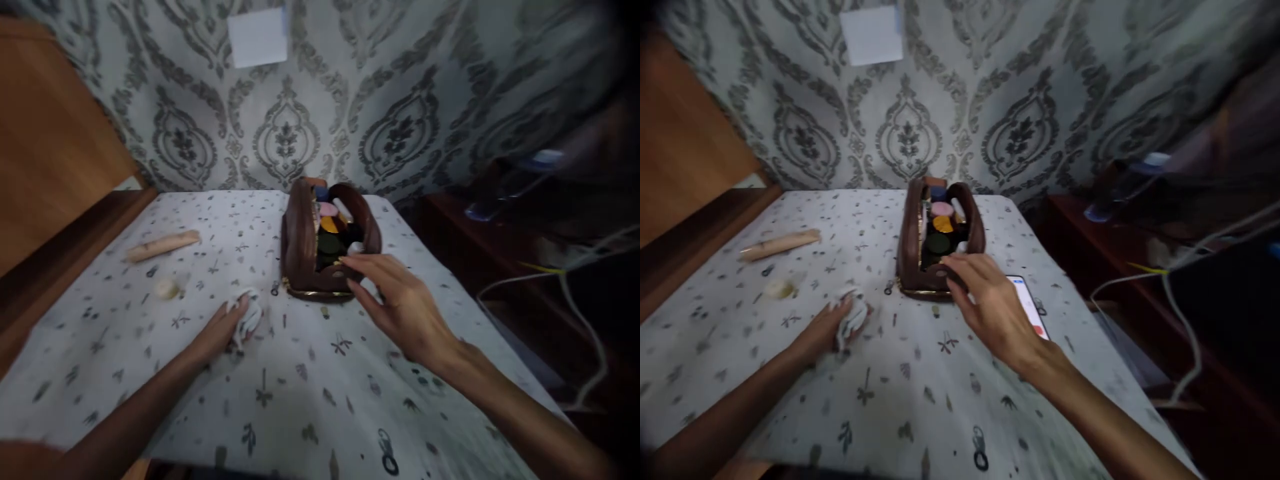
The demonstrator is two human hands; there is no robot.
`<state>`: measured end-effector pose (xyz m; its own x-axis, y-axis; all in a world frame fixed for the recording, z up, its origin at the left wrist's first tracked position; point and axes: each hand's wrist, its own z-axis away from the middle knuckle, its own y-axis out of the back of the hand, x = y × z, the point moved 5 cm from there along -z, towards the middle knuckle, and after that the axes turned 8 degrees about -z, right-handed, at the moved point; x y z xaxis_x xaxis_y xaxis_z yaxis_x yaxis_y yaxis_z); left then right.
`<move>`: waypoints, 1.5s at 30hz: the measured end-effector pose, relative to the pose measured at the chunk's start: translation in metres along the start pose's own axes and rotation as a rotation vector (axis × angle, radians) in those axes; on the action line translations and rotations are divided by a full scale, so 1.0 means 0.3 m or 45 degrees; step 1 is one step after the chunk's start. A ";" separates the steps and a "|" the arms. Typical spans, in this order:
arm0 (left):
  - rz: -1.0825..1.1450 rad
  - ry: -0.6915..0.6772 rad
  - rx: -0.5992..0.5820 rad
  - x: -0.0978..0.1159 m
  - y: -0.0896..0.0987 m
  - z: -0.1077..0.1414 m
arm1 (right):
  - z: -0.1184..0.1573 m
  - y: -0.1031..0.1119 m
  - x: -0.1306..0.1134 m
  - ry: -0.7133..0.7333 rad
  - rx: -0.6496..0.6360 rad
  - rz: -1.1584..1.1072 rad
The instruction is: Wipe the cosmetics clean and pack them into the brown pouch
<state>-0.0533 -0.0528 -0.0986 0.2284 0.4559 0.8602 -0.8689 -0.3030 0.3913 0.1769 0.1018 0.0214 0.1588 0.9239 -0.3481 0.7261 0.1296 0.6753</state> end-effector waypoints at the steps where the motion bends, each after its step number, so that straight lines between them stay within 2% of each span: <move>1: -0.002 0.022 0.047 0.011 0.014 0.005 | -0.001 0.001 -0.015 0.005 0.057 0.024; 4: -0.153 -0.077 0.218 0.069 0.111 0.021 | 0.007 0.002 -0.086 0.033 0.219 0.006; 7: -0.418 -0.266 0.520 0.116 0.285 0.046 | 0.027 -0.032 -0.169 0.085 0.255 -0.195; 9: -0.669 -0.265 0.786 0.111 0.412 0.064 | 0.040 -0.082 -0.212 0.064 0.204 -0.363; 11: -1.016 -0.226 0.890 0.086 0.491 0.068 | 0.048 -0.150 -0.242 -0.038 0.121 -0.519; 13: -1.329 -0.230 0.826 0.054 0.508 0.059 | 0.053 -0.233 -0.262 -0.199 0.015 -0.669; 15: -1.552 -0.181 0.687 0.014 0.486 0.046 | 0.056 -0.328 -0.277 -0.378 -0.129 -0.849; 18: -1.669 -0.167 0.618 -0.018 0.447 0.043 | 0.068 -0.467 -0.281 -0.701 -0.288 -1.181; 21: -1.610 -0.208 0.655 -0.019 0.439 0.045 | 0.087 -0.570 -0.280 -1.012 -0.339 -1.628; 23: -1.411 -0.265 0.670 -0.005 0.436 0.049 | 0.100 -0.603 -0.280 -1.158 -0.300 -1.882; 25: -1.082 -0.365 0.654 0.026 0.408 0.060 | 0.108 -0.614 -0.284 -1.237 -0.259 -2.067; 28: -0.629 -0.582 0.625 0.102 0.301 0.092 | 0.108 -0.610 -0.295 -1.278 -0.229 -2.295; 32: -0.462 -0.810 0.388 0.183 0.086 0.105 | 0.094 -0.590 -0.276 -1.307 -0.070 -2.452; 35: -0.448 -0.934 0.300 0.196 -0.010 0.086 | 0.091 -0.576 -0.230 -1.312 0.073 -2.411; 37: -0.426 -1.008 0.321 0.191 -0.030 0.072 | 0.093 -0.574 -0.199 -1.289 0.110 -2.374; 40: -0.369 -1.032 0.414 0.174 -0.010 0.059 | 0.097 -0.577 -0.161 -1.249 0.200 -2.336; 45: -0.278 -0.688 0.597 0.118 0.077 0.031 | 0.097 -0.566 -0.152 -1.211 0.272 -2.223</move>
<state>-0.0612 -0.0513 -0.0562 0.6632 0.1080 0.7406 -0.5287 -0.6328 0.5658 0.0657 0.0271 -0.0963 -0.4913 -0.5897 -0.6410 0.5039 0.4079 -0.7614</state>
